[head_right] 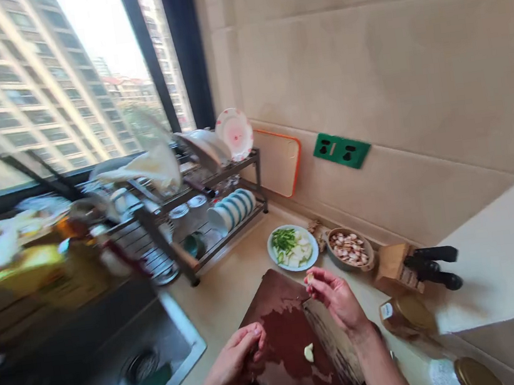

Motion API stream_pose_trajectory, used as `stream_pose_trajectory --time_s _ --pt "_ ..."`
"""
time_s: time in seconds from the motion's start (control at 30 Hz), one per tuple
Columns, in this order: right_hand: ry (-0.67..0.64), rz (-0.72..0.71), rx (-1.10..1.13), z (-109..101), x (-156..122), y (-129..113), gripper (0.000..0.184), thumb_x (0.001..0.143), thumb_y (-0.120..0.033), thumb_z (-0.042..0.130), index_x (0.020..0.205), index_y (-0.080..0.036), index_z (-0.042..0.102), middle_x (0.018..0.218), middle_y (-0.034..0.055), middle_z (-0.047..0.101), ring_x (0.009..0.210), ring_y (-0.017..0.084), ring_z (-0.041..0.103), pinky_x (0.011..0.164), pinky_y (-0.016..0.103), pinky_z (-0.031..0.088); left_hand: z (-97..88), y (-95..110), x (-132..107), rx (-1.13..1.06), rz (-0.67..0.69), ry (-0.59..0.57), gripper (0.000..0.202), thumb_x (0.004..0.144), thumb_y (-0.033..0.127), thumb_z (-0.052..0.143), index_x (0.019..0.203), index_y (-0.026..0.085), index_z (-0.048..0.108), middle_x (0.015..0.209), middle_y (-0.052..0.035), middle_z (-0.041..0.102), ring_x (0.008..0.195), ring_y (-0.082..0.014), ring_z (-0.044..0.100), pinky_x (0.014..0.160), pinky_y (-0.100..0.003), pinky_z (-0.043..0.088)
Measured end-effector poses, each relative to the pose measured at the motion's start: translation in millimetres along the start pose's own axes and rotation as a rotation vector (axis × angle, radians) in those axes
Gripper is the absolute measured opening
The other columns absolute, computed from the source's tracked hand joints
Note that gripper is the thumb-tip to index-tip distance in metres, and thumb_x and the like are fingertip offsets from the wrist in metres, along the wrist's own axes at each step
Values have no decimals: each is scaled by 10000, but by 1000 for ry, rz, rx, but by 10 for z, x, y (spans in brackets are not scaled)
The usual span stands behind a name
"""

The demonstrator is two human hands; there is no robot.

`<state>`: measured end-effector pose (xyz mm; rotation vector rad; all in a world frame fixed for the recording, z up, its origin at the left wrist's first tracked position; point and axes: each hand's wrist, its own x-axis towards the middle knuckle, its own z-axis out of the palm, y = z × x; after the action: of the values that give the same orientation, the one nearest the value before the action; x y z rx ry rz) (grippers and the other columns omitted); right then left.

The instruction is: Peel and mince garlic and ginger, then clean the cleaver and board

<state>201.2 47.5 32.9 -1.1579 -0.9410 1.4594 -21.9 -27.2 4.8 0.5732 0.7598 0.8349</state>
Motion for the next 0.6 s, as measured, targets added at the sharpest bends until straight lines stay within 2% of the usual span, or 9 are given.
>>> stream_pose_trajectory --time_s 0.1,0.23,0.33,0.43,0.5,0.6 --pt "-250 93 6 492 -558 255 295 661 -364 784 887 -190 709 818 30 689 674 123 594 645 250 480 119 -147 -339 39 101 32 348 732 497 599 631 185 483 465 69 401 367 -43 233 375 -217 100" --pt "-499 -7 -202 930 -1080 572 242 715 -383 733 881 -207 719 846 36 686 759 168 611 718 284 499 115 -431 -927 84 168 204 390 763 538 545 621 177 504 479 46 436 372 -55 292 386 -220 155" --pt "-690 -145 -396 1226 -1362 756 218 727 -412 700 844 -230 727 870 56 694 825 221 628 759 317 508 19 -653 -1462 156 258 348 574 769 711 438 579 172 496 484 30 424 402 -66 320 412 -228 201" --pt "-881 -253 -514 1590 -1598 968 234 697 -422 701 881 -282 735 923 70 709 867 266 642 776 360 517 -110 -818 -2062 196 406 465 675 690 832 390 587 171 482 535 28 417 468 -72 347 453 -225 243" --pt "-1060 -305 -547 1892 -1766 1134 276 662 -405 716 925 -328 739 948 71 711 888 287 644 779 382 518 -198 -918 -2483 178 440 583 662 667 824 446 632 166 502 580 33 418 502 -72 343 475 -221 252" --pt "-1281 -354 -534 2373 -2125 1364 252 673 -394 691 920 -377 736 915 70 687 811 271 638 704 370 512 -328 -1144 -3083 128 396 823 605 687 760 526 675 156 561 591 34 432 523 -77 340 491 -225 259"
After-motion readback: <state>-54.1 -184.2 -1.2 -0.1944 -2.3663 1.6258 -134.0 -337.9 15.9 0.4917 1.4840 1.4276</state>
